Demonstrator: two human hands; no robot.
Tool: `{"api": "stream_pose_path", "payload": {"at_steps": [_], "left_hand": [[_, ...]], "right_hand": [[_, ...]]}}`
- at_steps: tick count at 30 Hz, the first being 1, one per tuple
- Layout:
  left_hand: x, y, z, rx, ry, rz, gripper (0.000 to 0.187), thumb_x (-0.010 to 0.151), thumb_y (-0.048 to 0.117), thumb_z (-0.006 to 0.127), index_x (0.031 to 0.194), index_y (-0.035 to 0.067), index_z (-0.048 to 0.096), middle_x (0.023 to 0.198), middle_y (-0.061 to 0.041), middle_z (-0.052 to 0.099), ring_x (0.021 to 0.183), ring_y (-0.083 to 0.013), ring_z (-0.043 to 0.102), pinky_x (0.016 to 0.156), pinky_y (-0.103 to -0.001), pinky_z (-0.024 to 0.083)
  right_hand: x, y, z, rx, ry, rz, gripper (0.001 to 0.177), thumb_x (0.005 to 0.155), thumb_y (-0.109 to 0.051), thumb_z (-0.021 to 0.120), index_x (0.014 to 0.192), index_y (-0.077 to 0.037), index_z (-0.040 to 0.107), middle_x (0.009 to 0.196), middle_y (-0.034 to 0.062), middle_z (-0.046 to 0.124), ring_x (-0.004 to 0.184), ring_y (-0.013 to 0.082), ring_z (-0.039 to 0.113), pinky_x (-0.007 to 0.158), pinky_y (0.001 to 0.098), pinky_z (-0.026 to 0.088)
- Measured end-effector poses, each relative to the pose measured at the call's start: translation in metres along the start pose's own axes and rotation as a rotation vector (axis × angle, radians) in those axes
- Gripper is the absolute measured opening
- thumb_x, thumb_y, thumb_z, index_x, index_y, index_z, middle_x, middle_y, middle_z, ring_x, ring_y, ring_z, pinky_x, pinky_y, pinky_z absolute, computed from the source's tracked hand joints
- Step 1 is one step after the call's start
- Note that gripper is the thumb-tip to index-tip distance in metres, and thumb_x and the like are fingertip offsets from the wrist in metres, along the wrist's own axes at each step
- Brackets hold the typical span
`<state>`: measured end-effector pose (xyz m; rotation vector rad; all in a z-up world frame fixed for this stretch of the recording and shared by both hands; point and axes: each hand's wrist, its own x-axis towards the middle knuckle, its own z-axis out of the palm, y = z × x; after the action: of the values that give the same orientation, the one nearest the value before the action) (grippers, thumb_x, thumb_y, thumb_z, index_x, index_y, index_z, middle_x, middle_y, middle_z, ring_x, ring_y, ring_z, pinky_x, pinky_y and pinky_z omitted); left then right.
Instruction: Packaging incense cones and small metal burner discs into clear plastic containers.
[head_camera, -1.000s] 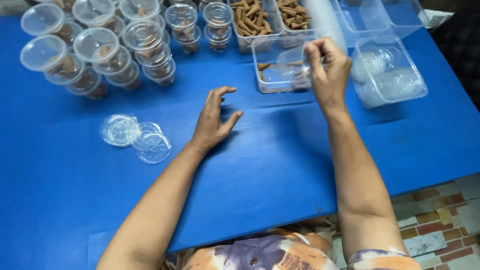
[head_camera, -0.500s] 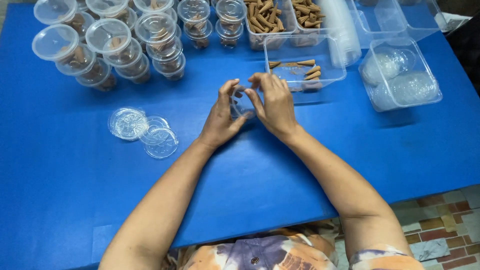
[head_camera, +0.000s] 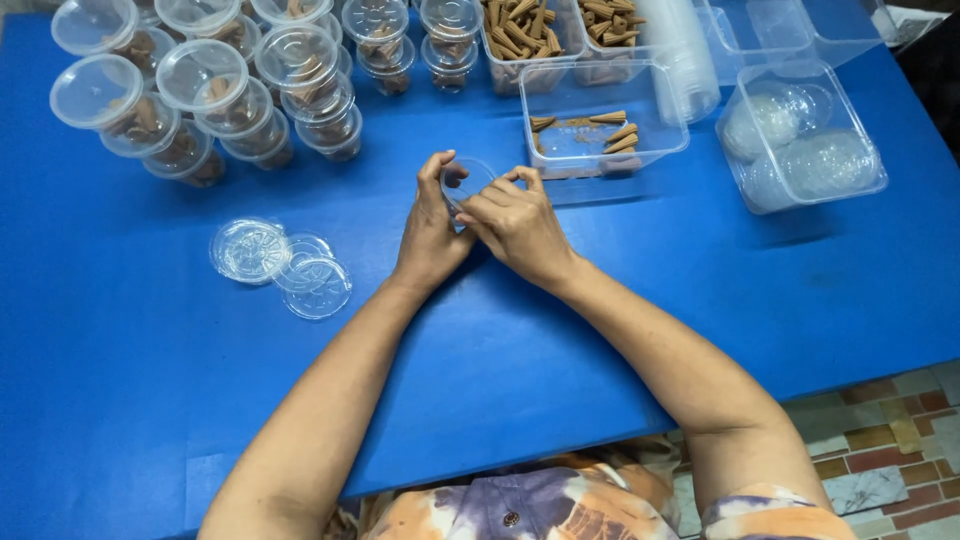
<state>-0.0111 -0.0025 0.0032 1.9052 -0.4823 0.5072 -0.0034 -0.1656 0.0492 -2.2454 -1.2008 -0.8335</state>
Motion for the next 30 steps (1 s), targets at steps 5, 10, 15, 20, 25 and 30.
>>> {"api": "stream_pose_path", "payload": {"at_steps": [5, 10, 15, 20, 25, 30], "left_hand": [[0.0, 0.006, -0.003, 0.024, -0.006, -0.025, 0.094, 0.069, -0.022, 0.07, 0.147, 0.008, 0.027, 0.123, -0.019, 0.056, 0.109, -0.0422, 0.06, 0.082, -0.046, 0.059], [-0.003, -0.001, 0.0, 0.034, -0.058, -0.045, 0.093, 0.072, -0.017, 0.071, 0.149, 0.01, 0.026, 0.123, -0.018, 0.056, 0.105, -0.0427, 0.061, 0.083, -0.052, 0.056], [-0.003, -0.001, 0.0, 0.025, -0.1, -0.066, 0.095, 0.072, -0.013, 0.073, 0.149, 0.01, 0.022, 0.121, -0.019, 0.056, 0.102, -0.0464, 0.061, 0.082, -0.058, 0.053], [-0.004, -0.003, 0.002, 0.023, -0.098, -0.072, 0.095, 0.074, -0.011, 0.075, 0.149, 0.01, 0.021, 0.12, -0.018, 0.055, 0.101, -0.0463, 0.062, 0.087, -0.057, 0.052], [0.0, 0.0, 0.002, -0.017, -0.059, -0.102, 0.096, 0.076, -0.007, 0.079, 0.148, 0.011, 0.019, 0.121, -0.017, 0.056, 0.104, -0.0446, 0.063, 0.09, -0.055, 0.053], [0.002, 0.01, 0.003, -0.066, 0.023, -0.068, 0.091, 0.081, 0.01, 0.088, 0.14, 0.014, 0.019, 0.12, -0.014, 0.055, 0.105, -0.0259, 0.061, 0.096, -0.038, 0.051]], "right_hand": [[-0.003, -0.011, 0.003, 0.209, -0.103, 0.201, 0.002, 0.099, -0.011, 0.069, 0.101, -0.01, 0.07, 0.08, 0.0065, 0.072, 0.084, 0.0227, 0.073, 0.103, 0.0448, 0.039], [-0.008, -0.006, 0.004, 0.293, -0.138, 0.279, 0.004, 0.101, -0.014, 0.066, 0.1, -0.013, 0.069, 0.08, 0.0047, 0.073, 0.085, 0.0232, 0.073, 0.105, 0.0466, 0.038], [-0.008, -0.004, 0.006, 0.22, -0.178, 0.267, 0.009, 0.102, -0.016, 0.064, 0.094, -0.015, 0.068, 0.074, 0.0023, 0.072, 0.078, 0.0195, 0.073, 0.109, 0.0452, 0.036], [-0.006, -0.006, 0.002, 0.173, -0.154, 0.213, 0.009, 0.101, -0.016, 0.066, 0.093, -0.013, 0.069, 0.071, 0.0062, 0.073, 0.076, 0.0209, 0.075, 0.11, 0.0473, 0.036], [0.013, 0.011, -0.022, -0.027, -0.083, 0.092, 0.019, 0.106, -0.031, 0.061, 0.107, -0.014, 0.07, 0.084, 0.0079, 0.074, 0.084, 0.022, 0.074, 0.107, 0.0486, 0.039], [0.042, 0.055, -0.084, -0.175, -0.094, 0.228, 0.012, 0.105, -0.01, 0.07, 0.116, -0.011, 0.074, 0.107, 0.004, 0.081, 0.093, 0.0164, 0.075, 0.102, 0.044, 0.043]]}}
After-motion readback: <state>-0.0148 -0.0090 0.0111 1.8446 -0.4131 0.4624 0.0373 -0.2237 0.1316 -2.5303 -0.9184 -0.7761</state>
